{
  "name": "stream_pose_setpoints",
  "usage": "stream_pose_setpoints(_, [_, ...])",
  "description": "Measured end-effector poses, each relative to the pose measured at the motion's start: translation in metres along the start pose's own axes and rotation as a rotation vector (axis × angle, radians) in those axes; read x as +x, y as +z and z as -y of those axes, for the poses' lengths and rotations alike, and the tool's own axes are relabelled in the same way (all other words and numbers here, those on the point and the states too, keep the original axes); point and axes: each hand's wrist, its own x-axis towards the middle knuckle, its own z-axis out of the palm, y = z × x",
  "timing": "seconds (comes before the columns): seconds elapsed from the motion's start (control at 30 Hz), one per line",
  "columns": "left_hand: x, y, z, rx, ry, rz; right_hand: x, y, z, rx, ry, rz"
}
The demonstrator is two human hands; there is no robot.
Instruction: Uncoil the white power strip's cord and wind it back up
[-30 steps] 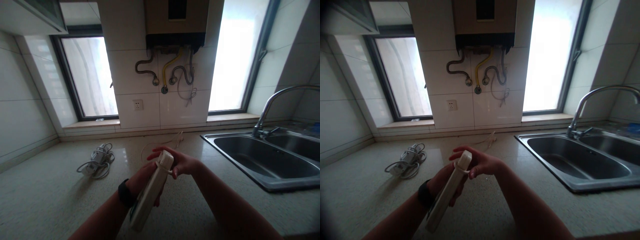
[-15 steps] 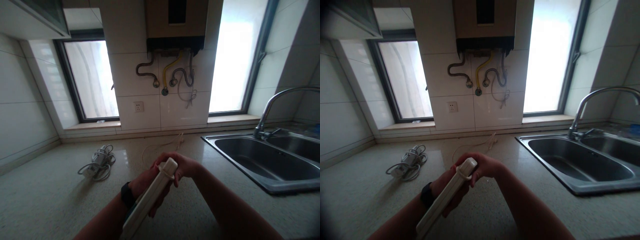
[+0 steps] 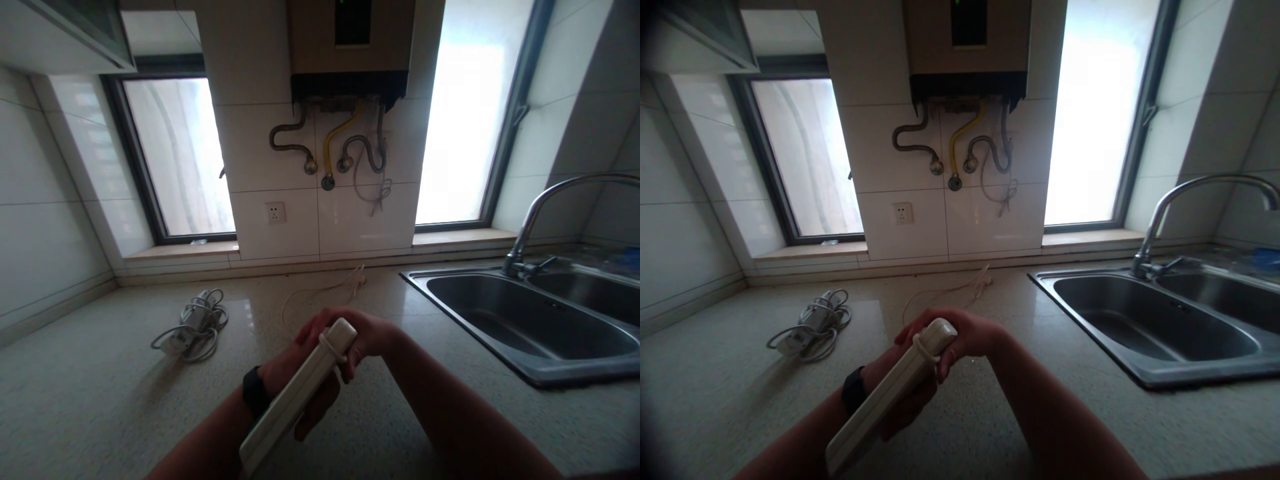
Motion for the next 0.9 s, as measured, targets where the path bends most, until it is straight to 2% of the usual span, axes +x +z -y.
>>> stream_pose_setpoints(0.1, [0.002,-0.008,-0.001,-0.060,0.061,0.132,-0.005,-0.001,-0.007,0.092,0.074,-0.127])
stream_pose_setpoints(0.17, [0.000,-0.011,-0.004,-0.054,0.076,0.138,-0.009,-0.002,-0.012,0.170,0.117,-0.162])
stream_pose_setpoints(0.23, [-0.002,-0.015,-0.007,-0.011,0.052,0.076,-0.012,-0.004,-0.016,0.172,0.152,-0.208])
stream_pose_setpoints(0.4, [-0.006,-0.032,-0.017,0.106,0.041,-0.239,-0.017,-0.012,-0.026,0.009,0.206,-0.454])
stream_pose_setpoints(0.57, [-0.016,-0.050,-0.028,0.263,0.279,-0.331,-0.013,-0.012,-0.027,-0.006,0.225,-0.607])
stream_pose_setpoints(0.63, [-0.020,-0.054,-0.030,0.488,0.387,-0.461,-0.009,-0.010,-0.024,-0.044,0.246,-0.683])
stream_pose_setpoints(0.67, [-0.021,-0.054,-0.030,0.682,0.439,-0.567,-0.007,-0.009,-0.023,-0.069,0.257,-0.725])
stream_pose_setpoints(0.77, [-0.017,-0.048,-0.026,1.431,0.582,-0.888,0.000,-0.006,-0.022,-0.136,0.280,-0.864])
stream_pose_setpoints(0.83, [-0.009,-0.039,-0.020,1.765,0.638,-0.959,0.005,-0.005,-0.025,-0.181,0.295,-0.945])
stream_pose_setpoints(0.9, [0.002,-0.031,-0.013,1.915,0.649,-0.994,0.010,-0.002,-0.029,-0.204,0.308,-0.980])
